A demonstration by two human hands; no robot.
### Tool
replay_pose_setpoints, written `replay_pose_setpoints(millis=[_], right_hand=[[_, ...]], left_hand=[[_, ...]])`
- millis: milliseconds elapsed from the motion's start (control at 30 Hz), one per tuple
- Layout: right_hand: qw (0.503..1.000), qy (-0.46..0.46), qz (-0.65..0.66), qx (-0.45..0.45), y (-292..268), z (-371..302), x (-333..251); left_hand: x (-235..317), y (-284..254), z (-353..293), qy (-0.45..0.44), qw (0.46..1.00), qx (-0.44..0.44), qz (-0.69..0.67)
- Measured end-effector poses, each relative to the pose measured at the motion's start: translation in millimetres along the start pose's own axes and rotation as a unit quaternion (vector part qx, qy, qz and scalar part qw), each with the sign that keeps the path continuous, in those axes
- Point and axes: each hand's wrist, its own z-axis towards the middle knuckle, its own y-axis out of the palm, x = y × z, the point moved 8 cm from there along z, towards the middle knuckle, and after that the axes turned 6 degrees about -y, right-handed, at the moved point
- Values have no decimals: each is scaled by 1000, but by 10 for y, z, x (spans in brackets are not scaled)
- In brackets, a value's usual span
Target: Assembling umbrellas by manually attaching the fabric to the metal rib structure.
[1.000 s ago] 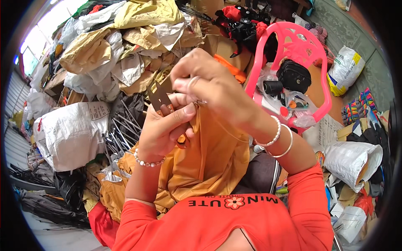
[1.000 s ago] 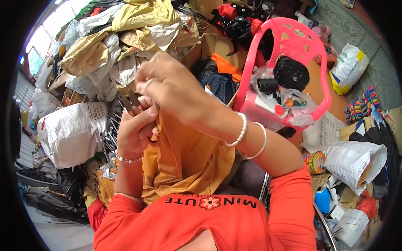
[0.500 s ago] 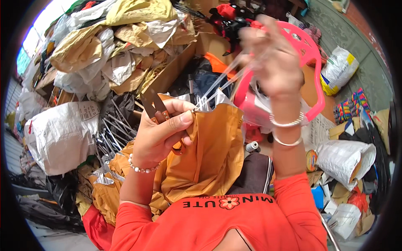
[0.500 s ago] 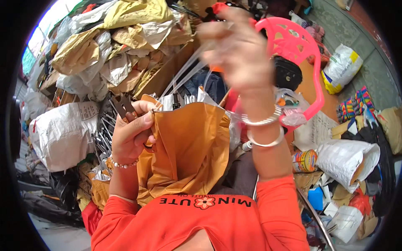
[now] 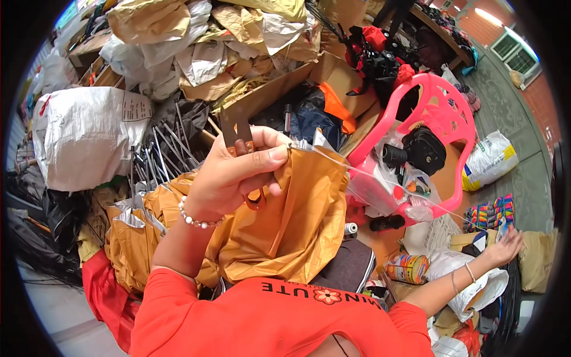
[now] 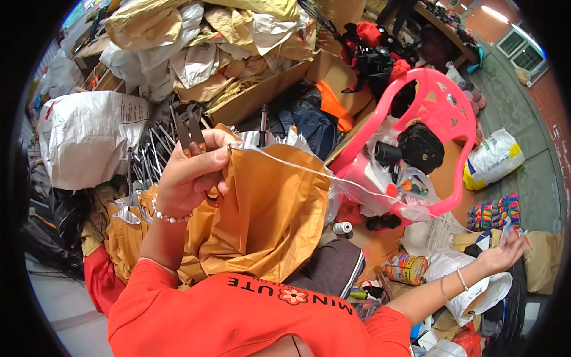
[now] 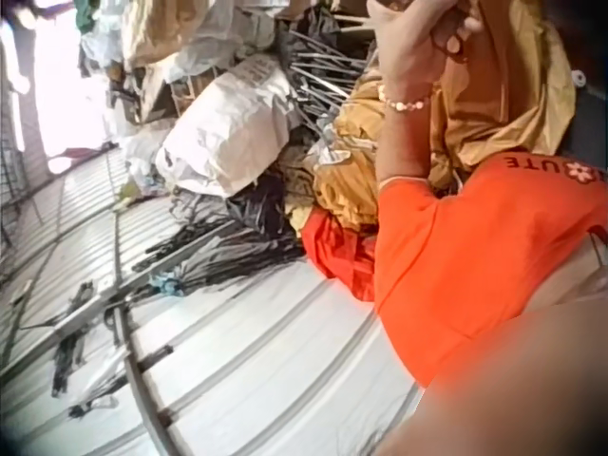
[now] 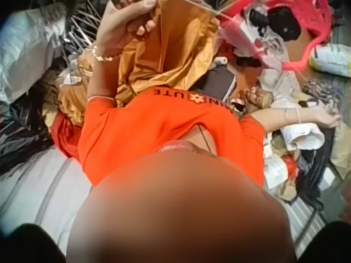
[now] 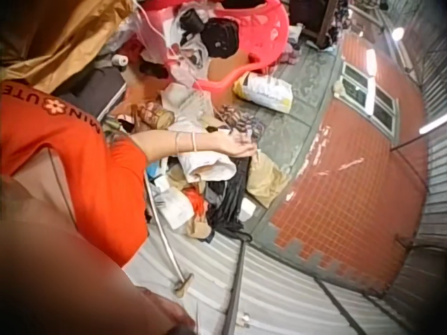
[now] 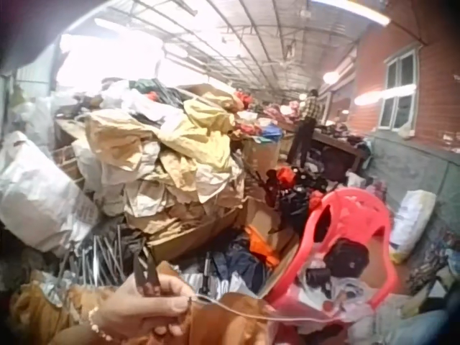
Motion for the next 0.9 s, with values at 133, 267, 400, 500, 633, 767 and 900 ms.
replay_pose_setpoints(millis=[133, 267, 400, 500, 633, 767, 900], right_hand=[[785, -338, -285, -434, 1897, -1324, -1524], [735, -138, 163, -644, 2649, -2478, -1971], [734, -130, 98, -659, 2849, -2795, -2257], [737, -166, 63, -653, 2888, -2835, -2279], [751, -169, 69, -634, 2882, -2826, -2273], [751, -154, 60, -639, 2883, -2845, -2276], [756, -156, 60, -632, 2883, -2830, -2292]], left_hand=[[-46, 316, 120, -4, 999, -28, 20], [-110, 583, 96, -9, 999, -26, 17], [-113, 749, 88, -8, 998, -41, 46], [-117, 822, 61, 8, 998, -62, 22], [-82, 780, -1, 1, 998, -44, 33], [-83, 739, -17, -3, 999, -31, 35], [-69, 742, -32, -8, 999, -31, 38]])
